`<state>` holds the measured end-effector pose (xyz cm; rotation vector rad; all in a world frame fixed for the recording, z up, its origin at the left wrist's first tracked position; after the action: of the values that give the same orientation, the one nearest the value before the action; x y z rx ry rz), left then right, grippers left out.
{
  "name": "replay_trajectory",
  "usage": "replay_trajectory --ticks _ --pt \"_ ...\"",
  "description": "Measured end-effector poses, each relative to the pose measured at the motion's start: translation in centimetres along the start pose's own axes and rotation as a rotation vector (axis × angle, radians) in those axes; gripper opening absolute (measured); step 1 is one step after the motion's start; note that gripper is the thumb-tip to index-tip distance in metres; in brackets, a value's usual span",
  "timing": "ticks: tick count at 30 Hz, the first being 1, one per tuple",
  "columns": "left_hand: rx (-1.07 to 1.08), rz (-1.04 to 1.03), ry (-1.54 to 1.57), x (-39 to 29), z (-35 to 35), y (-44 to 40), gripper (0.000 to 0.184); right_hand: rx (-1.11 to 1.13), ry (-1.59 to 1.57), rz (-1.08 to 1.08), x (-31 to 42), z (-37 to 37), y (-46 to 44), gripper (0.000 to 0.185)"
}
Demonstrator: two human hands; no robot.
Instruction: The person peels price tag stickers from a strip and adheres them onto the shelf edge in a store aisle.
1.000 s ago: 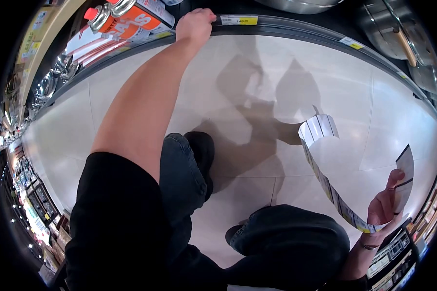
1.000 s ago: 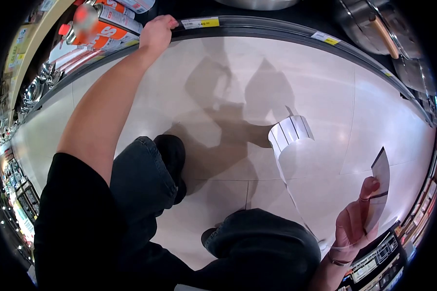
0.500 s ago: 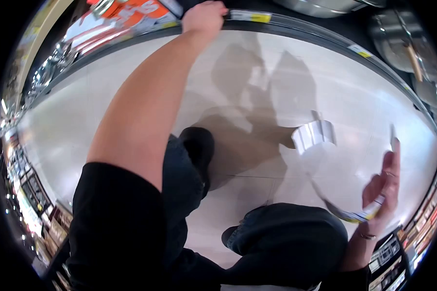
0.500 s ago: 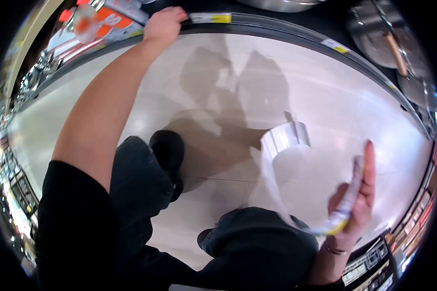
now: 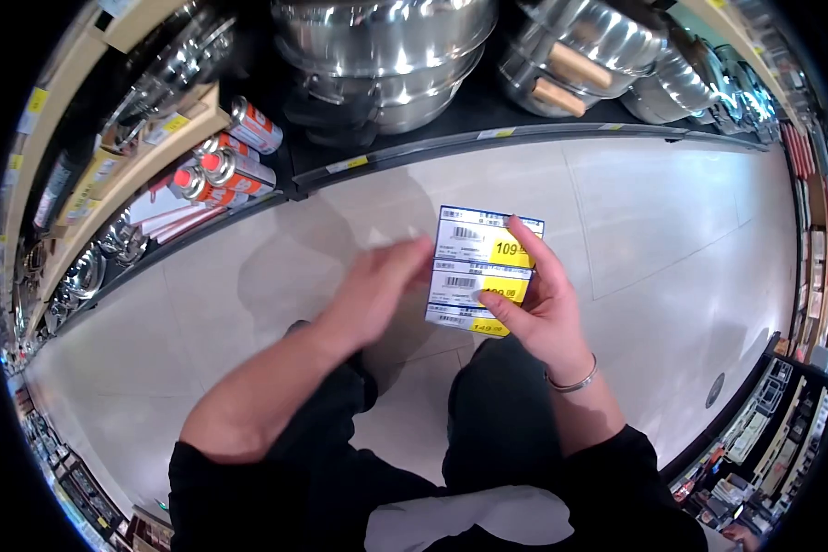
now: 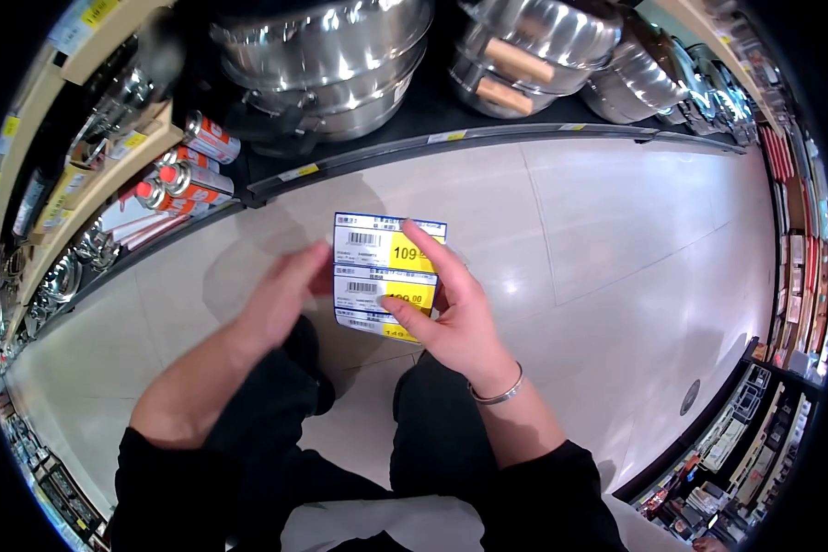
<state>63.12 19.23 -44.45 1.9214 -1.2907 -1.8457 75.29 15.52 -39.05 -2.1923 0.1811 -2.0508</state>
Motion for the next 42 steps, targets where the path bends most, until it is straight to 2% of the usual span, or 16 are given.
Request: replay_trajectory --ticks 3,6,10,13,15,18,19,22,25,32,35,37,38,40,42 --pt "0.06 -0.205 -0.144 -3.3 -4.5 4.7 0.024 -0.017 -0.042 0.072 3.6 0.3 0.1 0.062" --pt "0.024 -0.202 -0.095 -4.4 -5.9 6.7 0.022 -0.029 -0.09 0.108 6.4 0.9 1.0 0.063" --pt "0.08 -0.206 -0.078 -5.7 -8.1 7.5 0.023 -0.045 -0.1 0.133 8.6 2.2 1.5 0.063" --pt "0.083 -0.229 -0.071 -6.3 -9.0 7.6 0.023 -0.004 0.002 0.178 9.6 2.6 1.6 0.066" --pt "0.085 -0.21 -0.018 -6.6 -9.2 7.5 0.023 -0.117 -0.33 0.15 9.7 3.3 1.6 0.07" --pt "0.069 -0.162 0.109 -7.1 -9.1 7.2 0.023 -0.127 -0.291 0.129 9.1 3.8 2.2 0.07" --pt "0.056 -0.142 0.177 -7.0 -8.9 7.3 0.023 -0.106 -0.267 0.181 9.4 3.8 2.2 0.061" --pt "0.09 -0.167 0.155 -6.8 -9.4 8.0 0.022 -0.091 -0.198 0.262 10.2 4.0 2.3 0.052" --pt "0.064 -0.207 0.044 -6.8 -9.8 8.4 0.02 -0.146 -0.214 0.246 10.9 4.3 2.4 0.046" --pt "-0.008 -0.266 -0.01 -7.0 -10.4 9.7 0.02 -0.136 -0.242 0.307 12.1 4.7 3.0 0.041" --pt "-0.03 -0.313 -0.009 -7.5 -10.6 10.4 0.02 -0.1 -0.133 0.306 12.9 4.7 3.4 0.037" --pt "-0.047 -0.362 0.074 -8.4 -11.1 11.0 0.02 -0.065 -0.056 0.22 13.1 4.4 3.5 0.034" --pt "-0.068 -0.407 0.161 -8.8 -10.9 11.4 0.021 -0.072 -0.052 0.22 13.1 4.5 3.7 0.034" --pt "-0.029 -0.446 0.092 -9.2 -11.2 11.8 0.021 -0.187 0.006 0.128 11.7 5.9 4.1 0.033" --pt "0.007 -0.485 0.028 -9.3 -11.2 12.0 0.022 -0.21 0.111 0.208 12.6 6.4 4.0 0.03"
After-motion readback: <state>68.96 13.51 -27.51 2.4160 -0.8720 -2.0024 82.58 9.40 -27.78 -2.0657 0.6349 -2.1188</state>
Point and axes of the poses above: each hand's wrist, its own y-axis away from the middle knuckle, its own z-axis out of the back of the hand, x = y × z, the point moved 10 cm from there along -y, towards the middle knuckle, and after that the axes turned 10 degrees about z, right-handed, at the moved point
